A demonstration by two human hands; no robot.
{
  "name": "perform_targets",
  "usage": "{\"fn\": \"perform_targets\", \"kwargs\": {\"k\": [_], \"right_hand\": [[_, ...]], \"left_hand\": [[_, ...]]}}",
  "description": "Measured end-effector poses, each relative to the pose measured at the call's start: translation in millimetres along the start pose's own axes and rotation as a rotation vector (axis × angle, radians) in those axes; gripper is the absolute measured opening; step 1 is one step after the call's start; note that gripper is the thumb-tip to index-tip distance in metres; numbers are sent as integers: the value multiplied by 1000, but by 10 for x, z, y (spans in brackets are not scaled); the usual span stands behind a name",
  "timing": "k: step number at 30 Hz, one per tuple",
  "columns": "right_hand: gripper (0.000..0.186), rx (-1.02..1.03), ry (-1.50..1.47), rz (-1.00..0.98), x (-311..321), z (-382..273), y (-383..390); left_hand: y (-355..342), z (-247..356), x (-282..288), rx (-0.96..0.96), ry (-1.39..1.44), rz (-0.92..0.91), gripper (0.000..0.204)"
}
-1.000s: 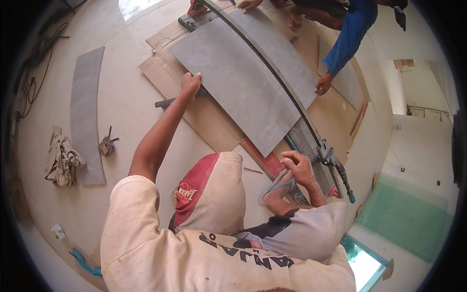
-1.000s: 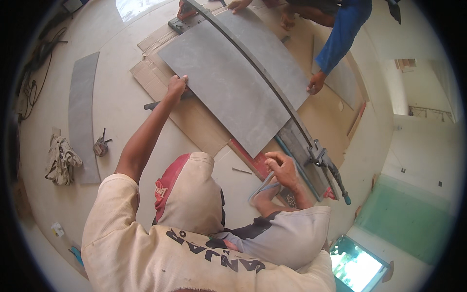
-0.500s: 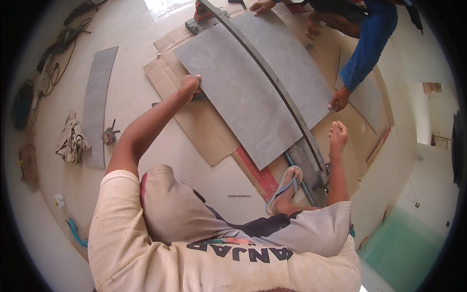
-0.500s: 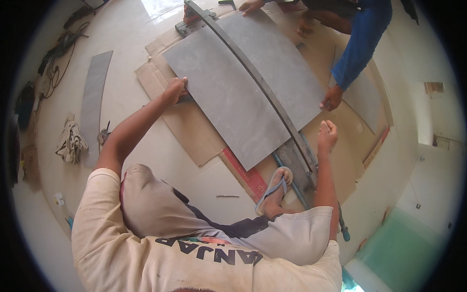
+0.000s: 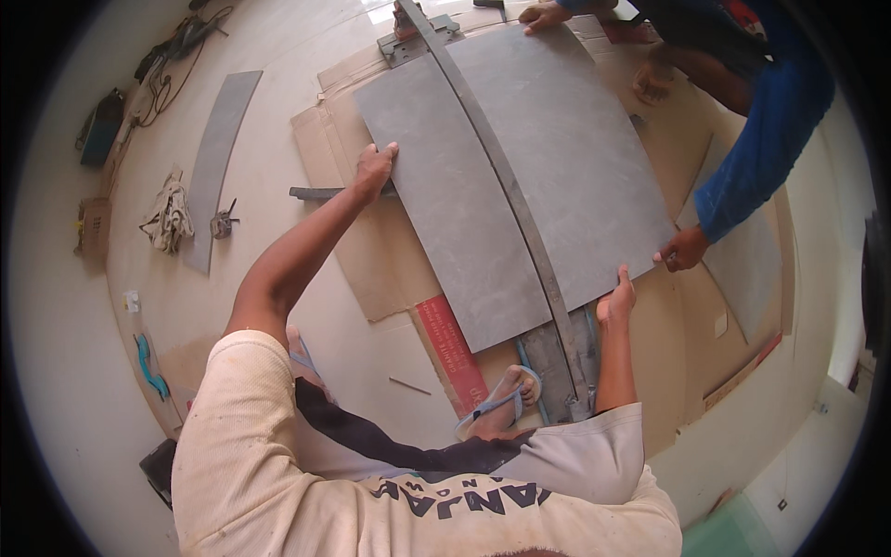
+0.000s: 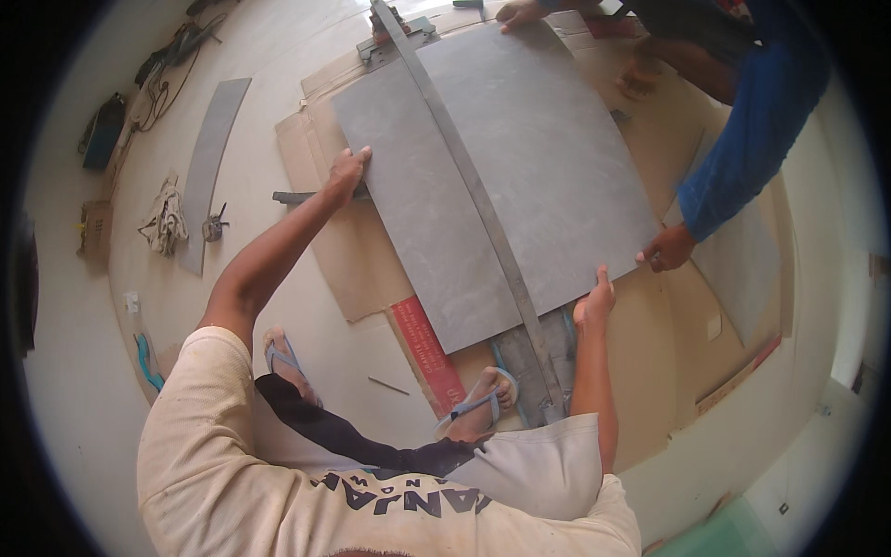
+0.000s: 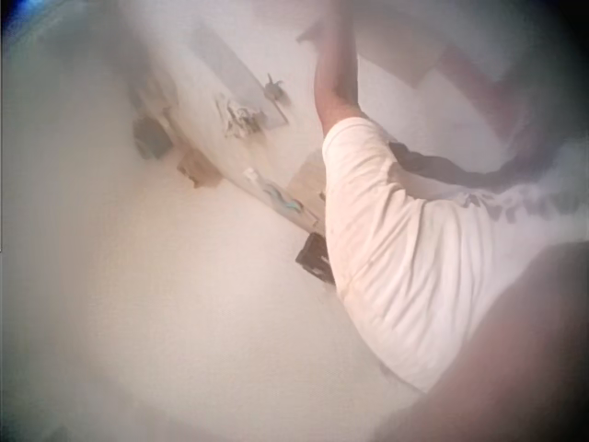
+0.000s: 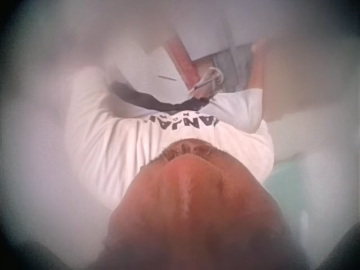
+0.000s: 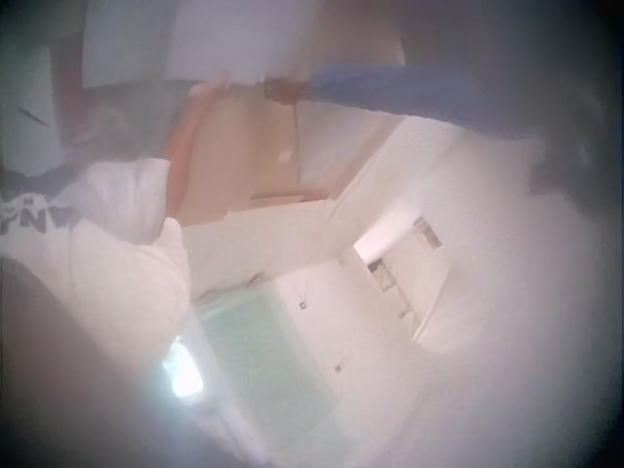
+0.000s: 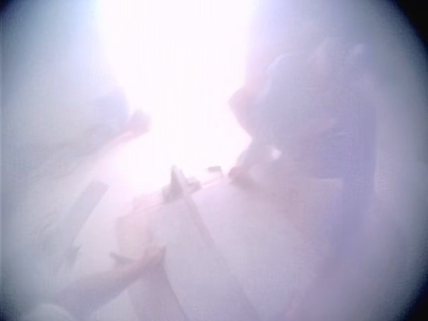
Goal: The person measures a large ceramic tile with a tape measure and marks it with a pencil. They then position the tile on a manual tile cutter and use the handle to score and snap the tile into two pieces. The person repeats this process for a second tile, measuring and cutting it to size.
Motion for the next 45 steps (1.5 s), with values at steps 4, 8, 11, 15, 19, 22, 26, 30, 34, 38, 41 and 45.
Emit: {"fn": "perform_targets", "kwargs": {"k": [4,8,11,15,19,22,26,30,34,38,41,45], "right_hand": [[42,28,0,-24,-39,-113,-39],[43,31,79,-19,-87,-193,-79],[44,30,65,-21,-71,-194,-89],[44,36,88,-39,-57,-235,-122],[44,25,102,-51,-74,-245,-113],[44,21,105,-28,-98,-234,-85],[44,-4,86,-3,-106,-235,-37],[44,-21,65,40,-154,-245,-2],[43,-24,60,28,-184,-248,-1],[44,-18,61,-8,-54,-223,-74],[44,-21,70,28,-68,-208,-75],[44,-48,65,40,-86,-220,-50]], "left_hand": [[157,136,-58,-33,-53,31,39],[15,-60,-103,-84,39,36,38],[-73,-81,-133,-85,-34,29,37],[-7,-30,-133,-91,13,-43,36],[-7,0,-142,-92,75,-77,36],[3,6,-171,-105,102,-91,39],[-50,-41,-161,-99,102,-91,40],[98,131,-227,-77,235,-109,37],[50,39,-303,-84,421,-104,38],[4,-5,-334,-92,472,-112,40],[32,-8,-338,-85,433,-91,39],[101,49,-337,-80,433,-100,42]]}}
Point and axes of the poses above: each hand's wrist, its own y-axis away from the middle knuckle, its own x-axis out of the back of the hand, z = x × y, the point moved 2 cm from there along -y, towards the middle knuckle, and after that the axes turned 9 degrees about x, right-handed, at the moved point
